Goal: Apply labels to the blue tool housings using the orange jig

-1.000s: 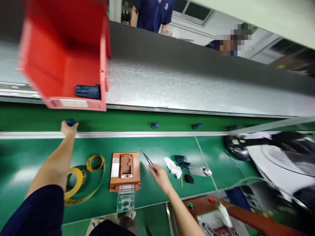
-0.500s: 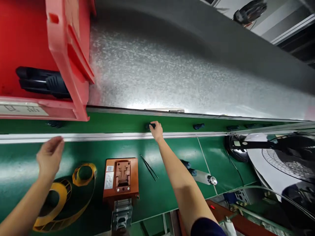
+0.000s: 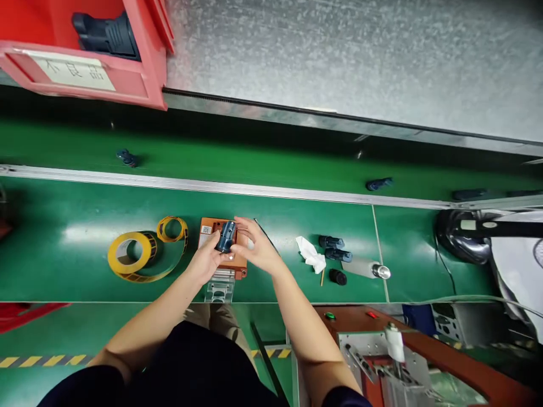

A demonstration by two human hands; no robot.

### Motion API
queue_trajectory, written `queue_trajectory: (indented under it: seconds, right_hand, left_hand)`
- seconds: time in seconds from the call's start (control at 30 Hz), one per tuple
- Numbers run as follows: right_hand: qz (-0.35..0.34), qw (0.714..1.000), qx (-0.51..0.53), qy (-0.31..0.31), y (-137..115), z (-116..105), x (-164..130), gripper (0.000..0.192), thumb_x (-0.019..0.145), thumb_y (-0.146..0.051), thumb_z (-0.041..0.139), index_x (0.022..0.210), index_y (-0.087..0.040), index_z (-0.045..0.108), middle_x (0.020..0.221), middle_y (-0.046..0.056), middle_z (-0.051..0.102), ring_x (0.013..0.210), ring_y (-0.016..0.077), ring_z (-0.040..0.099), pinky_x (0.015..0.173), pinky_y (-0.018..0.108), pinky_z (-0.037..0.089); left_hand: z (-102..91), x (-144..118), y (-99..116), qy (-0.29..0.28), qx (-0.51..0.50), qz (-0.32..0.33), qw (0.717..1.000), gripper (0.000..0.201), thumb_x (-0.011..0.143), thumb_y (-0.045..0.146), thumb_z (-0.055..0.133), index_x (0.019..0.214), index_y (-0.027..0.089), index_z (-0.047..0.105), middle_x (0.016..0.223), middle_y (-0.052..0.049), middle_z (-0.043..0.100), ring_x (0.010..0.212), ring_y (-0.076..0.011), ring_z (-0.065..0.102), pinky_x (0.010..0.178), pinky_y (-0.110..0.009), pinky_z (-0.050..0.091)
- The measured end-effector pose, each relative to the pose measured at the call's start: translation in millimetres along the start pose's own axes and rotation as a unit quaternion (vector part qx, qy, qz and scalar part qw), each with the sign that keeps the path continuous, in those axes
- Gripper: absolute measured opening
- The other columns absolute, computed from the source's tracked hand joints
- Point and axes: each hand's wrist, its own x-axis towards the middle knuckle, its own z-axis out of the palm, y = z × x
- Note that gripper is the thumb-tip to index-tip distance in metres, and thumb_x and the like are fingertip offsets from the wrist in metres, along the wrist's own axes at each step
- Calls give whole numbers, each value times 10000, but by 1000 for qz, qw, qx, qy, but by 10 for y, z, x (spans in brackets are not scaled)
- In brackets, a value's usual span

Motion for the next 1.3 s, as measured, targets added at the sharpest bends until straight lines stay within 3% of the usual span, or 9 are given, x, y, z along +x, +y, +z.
queue_trajectory:
  seconds: [0.17, 0.3, 0.4, 0.6, 0.83, 1.03, 1.13, 1.23, 1.3]
  right_hand:
    - [-51, 985, -163, -14, 254, 286, -304, 974, 712, -286, 804, 1535, -186, 292, 1500, 215, 386, 1442, 351, 377, 1195, 560, 355]
    - [-52, 975, -218, 6, 533, 351, -174, 910, 702, -263, 768, 1498, -148, 342, 1442, 214, 456, 1380, 365, 429, 1161, 577, 381]
    - [-60, 959, -277, -6, 679, 337, -10, 907, 673, -276, 800, 1472, -131, 396, 1429, 201, 485, 1339, 381, 436, 1147, 592, 372]
    - [-85, 939, -328, -57, 860, 292, 27, 976, 774, -539, 766, 1569, -216, 299, 1547, 145, 412, 1404, 385, 338, 1175, 588, 318]
    - [-105, 927, -353, -72, 1029, 423, 25, 790, 942, -575, 529, 1596, -235, 246, 1640, 82, 322, 1529, 364, 137, 1232, 597, 138]
    - [17, 877, -357, 320, 1470, 52, -413, 533, 973, -480, 417, 1348, -136, 575, 1335, 207, 569, 1277, 344, 453, 1081, 566, 331]
    - [129, 830, -381, 387, 1742, -76, -703, 565, 913, -543, 466, 1250, -123, 639, 1226, 230, 589, 1160, 390, 483, 957, 581, 372]
    - [147, 835, -354, 394, 1882, -71, -814, 504, 910, -545, 449, 1117, -146, 677, 1101, 200, 620, 1053, 375, 505, 922, 566, 362]
    - [131, 849, -312, 407, 1902, -50, -803, 457, 914, -522, 438, 999, -141, 676, 989, 183, 627, 989, 352, 517, 916, 548, 367]
  left_hand:
    - [-75, -328, -372, 74, 142, 109, 981, 482, 886, 518, 671, 1261, 217, 637, 1361, -116, 630, 1198, -261, 630, 1003, -394, 524]
    - [-465, -642, -611, 215, 378, 291, 852, 481, 944, 530, 569, 1343, 264, 552, 1452, -102, 546, 1324, -253, 528, 1137, -418, 405]
    - [-837, -798, -848, 281, 441, 297, 799, 500, 916, 565, 582, 1278, 224, 538, 1379, -143, 565, 1272, -276, 554, 1107, -469, 425]
    - [-1078, -945, -1178, 168, 338, 134, 916, 665, 855, 638, 627, 1327, 216, 425, 1124, -117, 687, 1066, -255, 685, 1017, -477, 492]
    - [-733, -1170, -853, 100, 231, 152, 956, 468, 939, 559, 565, 1234, 198, 604, 1146, -106, 691, 970, -221, 693, 937, -396, 535]
    - [-490, -781, -562, 33, 169, 123, 977, 601, 898, 587, 619, 1322, 172, 519, 997, -126, 732, 899, -244, 707, 782, -380, 567]
    - [-491, -480, -413, 44, 223, 83, 970, 670, 854, 566, 685, 1357, 166, 494, 941, -111, 735, 815, -223, 699, 707, -351, 553]
    - [-610, -237, -156, 85, 444, 170, 876, 544, 882, 512, 657, 1309, 183, 583, 886, -87, 713, 776, -214, 670, 718, -353, 533]
    - [-715, -106, 72, 154, 619, 295, 711, 400, 907, 451, 624, 1212, 196, 674, 977, -122, 693, 904, -261, 658, 831, -409, 516]
